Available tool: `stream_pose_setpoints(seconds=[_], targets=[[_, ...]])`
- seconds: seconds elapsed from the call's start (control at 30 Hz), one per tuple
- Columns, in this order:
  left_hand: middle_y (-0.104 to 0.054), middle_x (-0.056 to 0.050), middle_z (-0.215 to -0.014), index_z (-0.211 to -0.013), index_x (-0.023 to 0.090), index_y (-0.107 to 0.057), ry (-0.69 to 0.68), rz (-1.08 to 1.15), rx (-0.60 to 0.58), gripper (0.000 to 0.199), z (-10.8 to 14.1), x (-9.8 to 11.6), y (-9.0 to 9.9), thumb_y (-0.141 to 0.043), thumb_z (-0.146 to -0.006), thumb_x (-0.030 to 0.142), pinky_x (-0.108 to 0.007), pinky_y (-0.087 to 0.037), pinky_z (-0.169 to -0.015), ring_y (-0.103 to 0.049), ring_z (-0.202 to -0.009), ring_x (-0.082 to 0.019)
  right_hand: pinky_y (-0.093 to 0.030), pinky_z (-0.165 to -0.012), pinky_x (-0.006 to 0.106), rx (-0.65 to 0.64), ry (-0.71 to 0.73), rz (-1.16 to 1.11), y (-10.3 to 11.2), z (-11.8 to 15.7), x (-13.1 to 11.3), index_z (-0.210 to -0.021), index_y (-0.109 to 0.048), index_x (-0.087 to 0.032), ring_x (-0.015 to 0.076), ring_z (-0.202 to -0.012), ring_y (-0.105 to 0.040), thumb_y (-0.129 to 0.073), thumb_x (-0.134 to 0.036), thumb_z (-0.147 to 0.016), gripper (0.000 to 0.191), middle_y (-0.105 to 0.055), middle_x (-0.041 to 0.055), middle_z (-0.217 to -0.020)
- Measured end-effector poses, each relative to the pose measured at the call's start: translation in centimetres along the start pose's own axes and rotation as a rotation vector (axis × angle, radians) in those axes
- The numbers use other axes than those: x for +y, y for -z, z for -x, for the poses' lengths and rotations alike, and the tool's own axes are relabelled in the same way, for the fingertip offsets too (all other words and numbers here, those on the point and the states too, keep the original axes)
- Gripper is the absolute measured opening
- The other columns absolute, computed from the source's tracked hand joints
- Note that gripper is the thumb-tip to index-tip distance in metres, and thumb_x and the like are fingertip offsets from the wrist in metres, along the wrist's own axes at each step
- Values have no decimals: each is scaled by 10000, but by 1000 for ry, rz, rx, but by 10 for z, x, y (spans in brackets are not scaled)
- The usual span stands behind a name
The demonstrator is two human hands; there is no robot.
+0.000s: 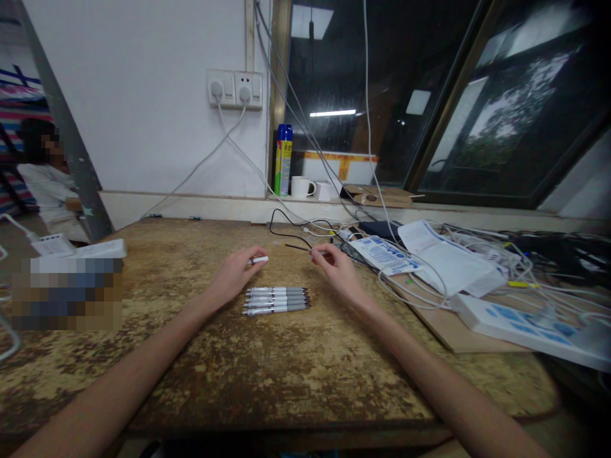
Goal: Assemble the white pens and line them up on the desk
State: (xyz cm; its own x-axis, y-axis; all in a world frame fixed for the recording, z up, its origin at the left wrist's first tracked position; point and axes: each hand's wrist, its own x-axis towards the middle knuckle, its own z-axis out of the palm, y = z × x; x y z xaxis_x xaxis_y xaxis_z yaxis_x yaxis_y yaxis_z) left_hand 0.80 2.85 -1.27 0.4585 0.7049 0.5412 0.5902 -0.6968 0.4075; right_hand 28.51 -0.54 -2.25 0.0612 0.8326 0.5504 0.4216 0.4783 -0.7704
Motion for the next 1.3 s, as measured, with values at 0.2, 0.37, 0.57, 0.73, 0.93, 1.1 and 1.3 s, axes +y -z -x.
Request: stream_pose_setpoints(seconds=[0.2, 0.37, 0.57, 0.73, 0.93, 1.1, 1.3], targets=[[-742, -38, -1152, -1118, 260, -684, -21, 19, 4, 247, 0, 1, 1, -527, -1003, 412, -384, -506, -954, -677, -1076, -246, -520, -837, 361, 0, 55, 22, 1, -2, 4, -977, -718, -199, 234, -892, -678, -624, -397, -906, 230, -738, 84, -1029], [-736, -37, -1214, -1131, 266, -704, -39, 10, -5, 265, 0, 4, 2, -511, -1015, 407, -395, -491, -1012, -670, -1124, -240, -538, -830, 367, -11, 66, 10, 1, -1, 2, -972, -721, -202, 231, -875, -689, -641, -370, -897, 201, -740, 83, -1018], [-728, -28, -1261, -1160, 276, -713, -19, -5, -19, 304, 0, 6, 2, -492, -1023, 432, -399, -494, -1016, -668, -1149, -245, -543, -836, 359, -23, 84, -8, 0, 0, 0, -975, -722, -199, 226, -887, -687, -647, -364, -896, 197, -736, 85, -1033], [-732, -33, -1252, -1160, 264, -713, -17, -11, -15, 310, 0, 5, 1, -499, -1019, 438, -403, -490, -1026, -670, -1148, -249, -535, -824, 350, -23, 79, 15, 1, 1, -3, -965, -725, -201, 219, -863, -675, -642, -391, -899, 218, -734, 78, -1014], [-722, -41, -1258, -1158, 268, -706, -37, 1, -16, 281, 0, 4, 0, -498, -1020, 397, -416, -475, -1048, -657, -1160, -249, -517, -840, 341, -41, 71, 27, 0, 1, -5, -972, -727, -205, 223, -900, -667, -611, -429, -922, 257, -735, 81, -1033], [-721, -49, -1254, -1178, 263, -698, -40, -16, -20, 282, 0, 1, -1, -499, -1022, 388, -428, -474, -1047, -652, -1163, -250, -514, -805, 331, -55, 29, 17, 1, 1, -7, -927, -731, -197, 225, -854, -671, -601, -490, -925, 320, -740, 80, -939], [-736, -52, -1226, -1179, 266, -706, -3, -4, -26, 303, 0, -1, 0, -517, -1010, 433, -431, -485, -1020, -667, -1128, -260, -516, -760, 326, -109, -66, -159, 1, 0, -9, -835, -729, -182, 204, -773, -652, -575, -573, -919, 429, -737, 74, -861]])
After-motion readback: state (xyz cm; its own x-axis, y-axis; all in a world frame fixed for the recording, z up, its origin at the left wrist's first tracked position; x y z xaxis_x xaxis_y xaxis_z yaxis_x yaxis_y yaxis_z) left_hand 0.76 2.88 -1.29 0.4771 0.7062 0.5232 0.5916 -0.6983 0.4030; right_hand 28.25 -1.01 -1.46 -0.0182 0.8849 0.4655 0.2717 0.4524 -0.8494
